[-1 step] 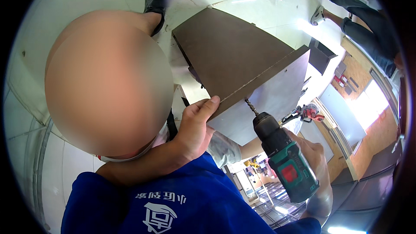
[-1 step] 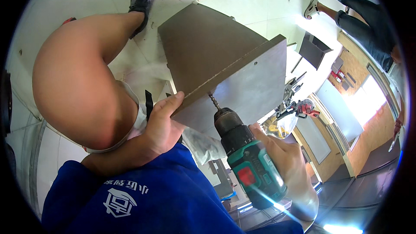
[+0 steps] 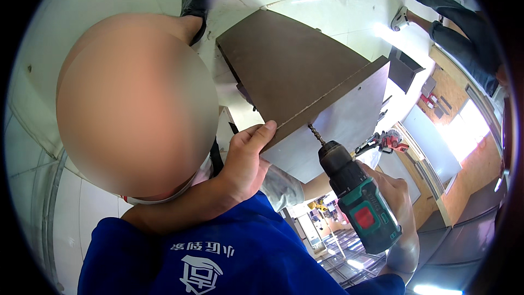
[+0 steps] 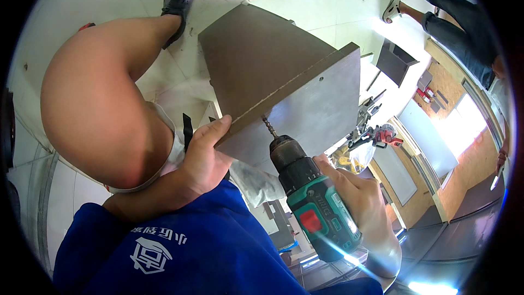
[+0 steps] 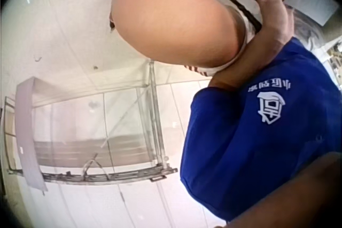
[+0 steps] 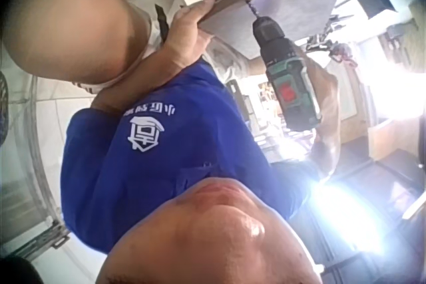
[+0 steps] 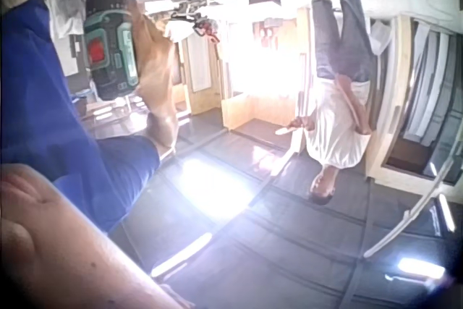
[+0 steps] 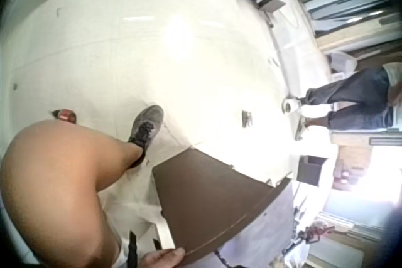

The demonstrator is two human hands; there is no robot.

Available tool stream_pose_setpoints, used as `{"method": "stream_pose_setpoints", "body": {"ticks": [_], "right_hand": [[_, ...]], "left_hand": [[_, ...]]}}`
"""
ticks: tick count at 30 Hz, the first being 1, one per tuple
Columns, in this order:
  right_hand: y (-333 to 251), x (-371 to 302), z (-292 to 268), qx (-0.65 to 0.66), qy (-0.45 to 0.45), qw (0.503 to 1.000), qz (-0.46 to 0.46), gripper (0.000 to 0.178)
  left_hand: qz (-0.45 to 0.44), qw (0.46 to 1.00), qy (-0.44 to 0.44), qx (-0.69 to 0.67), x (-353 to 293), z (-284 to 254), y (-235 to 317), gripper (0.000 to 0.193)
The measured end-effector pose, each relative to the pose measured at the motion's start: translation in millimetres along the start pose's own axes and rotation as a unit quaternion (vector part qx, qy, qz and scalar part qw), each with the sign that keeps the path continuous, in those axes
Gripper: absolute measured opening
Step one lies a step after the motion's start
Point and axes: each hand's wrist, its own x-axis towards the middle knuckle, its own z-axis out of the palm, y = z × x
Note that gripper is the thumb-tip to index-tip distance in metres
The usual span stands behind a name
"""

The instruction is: The person sits on the floor and assembles a small wooden cabinet using a cordless drill. They align pre-drilled holes on multiple panels, insert screws, and tighten them to join the pieces together.

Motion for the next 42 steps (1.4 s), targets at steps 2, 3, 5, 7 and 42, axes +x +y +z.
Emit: {"method": "stream_pose_setpoints", "body": {"ticks": [2,3,5,7,42], "right_hand": [[-0.2,-3.6,2.1,0.000,-0.001,1.000,0.022,0.065],[-0.5,-3.0,2.8,-0.011,0.003,1.000,0.016,0.065],[-1.1,-1.5,1.6,-0.018,0.001,1.000,0.018,0.064],[-1.8,1.2,-1.1,-0.011,-0.012,0.999,0.034,0.063],[7.9,-18.9,12.8,0.104,-0.095,0.987,0.073,0.065]], "left_hand": [[-0.010,1.000,-0.005,-0.001,2.2,-2.2,-1.9,0.028],[-0.014,1.000,-0.007,-0.001,3.0,-2.9,-2.9,0.027],[-0.015,1.000,0.004,-0.004,4.7,-0.6,-4.4,0.027],[-0.018,1.000,-0.005,0.005,4.7,-2.4,-5.1,0.029],[-0.012,0.999,-0.012,0.029,6.6,-5.4,-13.5,0.039]]}}
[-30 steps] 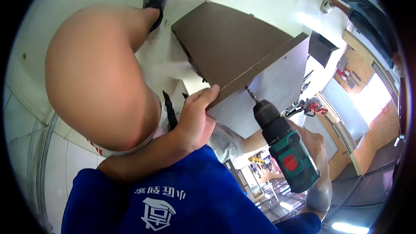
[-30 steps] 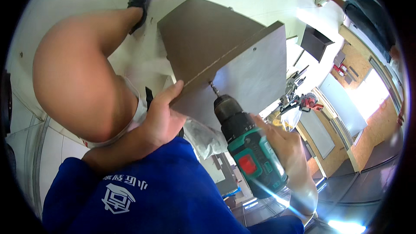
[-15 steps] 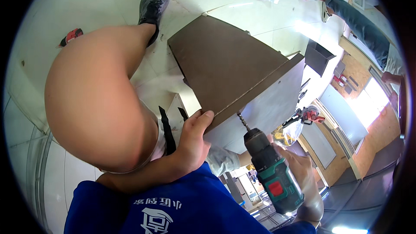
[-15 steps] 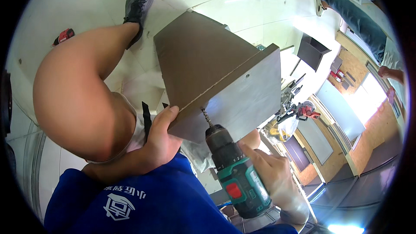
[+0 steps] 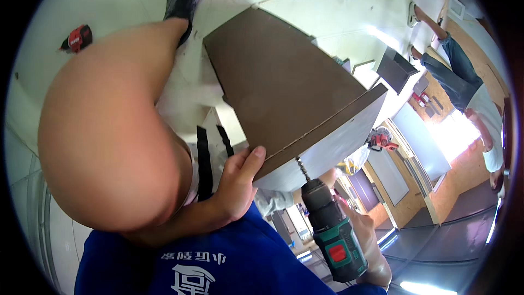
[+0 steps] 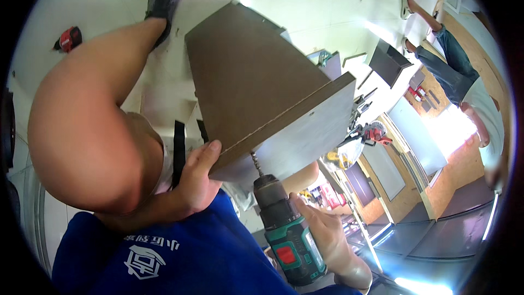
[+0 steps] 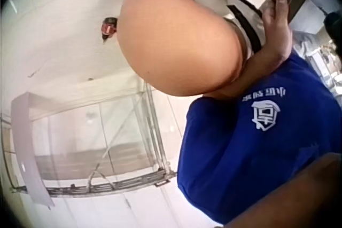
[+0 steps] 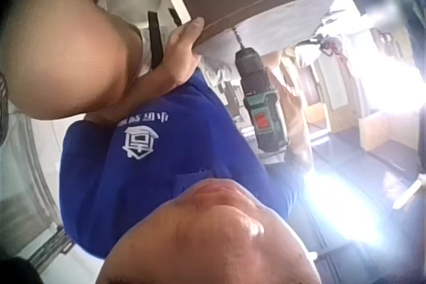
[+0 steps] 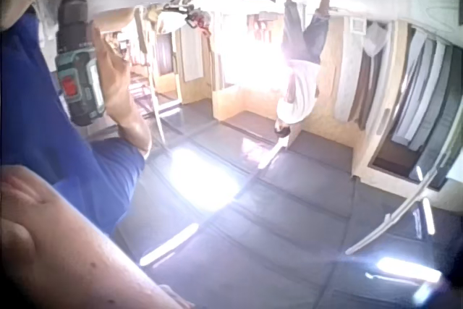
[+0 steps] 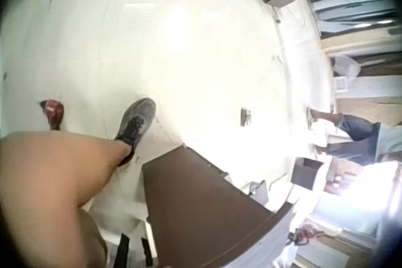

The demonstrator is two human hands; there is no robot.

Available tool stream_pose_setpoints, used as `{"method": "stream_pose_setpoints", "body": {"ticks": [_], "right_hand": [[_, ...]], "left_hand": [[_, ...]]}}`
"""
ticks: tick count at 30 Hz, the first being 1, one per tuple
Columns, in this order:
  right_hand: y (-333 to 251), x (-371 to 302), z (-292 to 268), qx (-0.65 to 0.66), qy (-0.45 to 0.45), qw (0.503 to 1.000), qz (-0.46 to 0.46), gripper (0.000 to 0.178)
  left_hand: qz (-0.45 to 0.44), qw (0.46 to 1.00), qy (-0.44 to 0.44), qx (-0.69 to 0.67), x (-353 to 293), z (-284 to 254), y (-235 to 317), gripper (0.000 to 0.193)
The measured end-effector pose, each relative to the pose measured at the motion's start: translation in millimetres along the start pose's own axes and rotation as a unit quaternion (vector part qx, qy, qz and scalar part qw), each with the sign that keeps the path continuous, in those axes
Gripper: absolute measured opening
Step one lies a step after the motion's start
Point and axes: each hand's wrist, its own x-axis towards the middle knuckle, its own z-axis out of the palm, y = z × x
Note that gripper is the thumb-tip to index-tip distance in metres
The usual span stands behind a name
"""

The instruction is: The person sits on the floor and assembles a small wooden cabinet using a cordless drill. They align pre-drilled holes on multiple panels, insert screws, and tighten them to join the pieces together.

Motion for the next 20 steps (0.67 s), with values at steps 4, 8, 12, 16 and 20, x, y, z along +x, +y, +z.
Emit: {"method": "stream_pose_setpoints", "body": {"ticks": [4,8,12,16,20], "right_hand": [[4.9,-10.4,18.5,0.016,0.018,0.999,0.032,0.066],[2.7,-6.4,14.4,-0.018,0.007,1.000,0.015,0.066],[-8.6,5.2,7.2,-0.038,0.015,0.999,0.001,0.069],[-4.6,-0.7,15.3,-0.041,0.024,0.999,0.001,0.074],[-6.2,4.7,10.9,-0.051,0.007,0.999,-0.004,0.078]], "left_hand": [[-0.025,1.000,-0.004,0.010,-3.7,-1.3,6.0,0.040],[-0.025,1.000,0.010,-0.009,-3.3,1.5,9.9,0.041],[-0.039,0.999,0.011,-0.010,-1.3,0.8,7.4,0.043],[-0.053,0.999,0.000,-0.012,-2.5,-1.7,10.7,0.045],[-0.039,0.999,-0.003,-0.025,-1.9,0.0,8.1,0.045]]}}
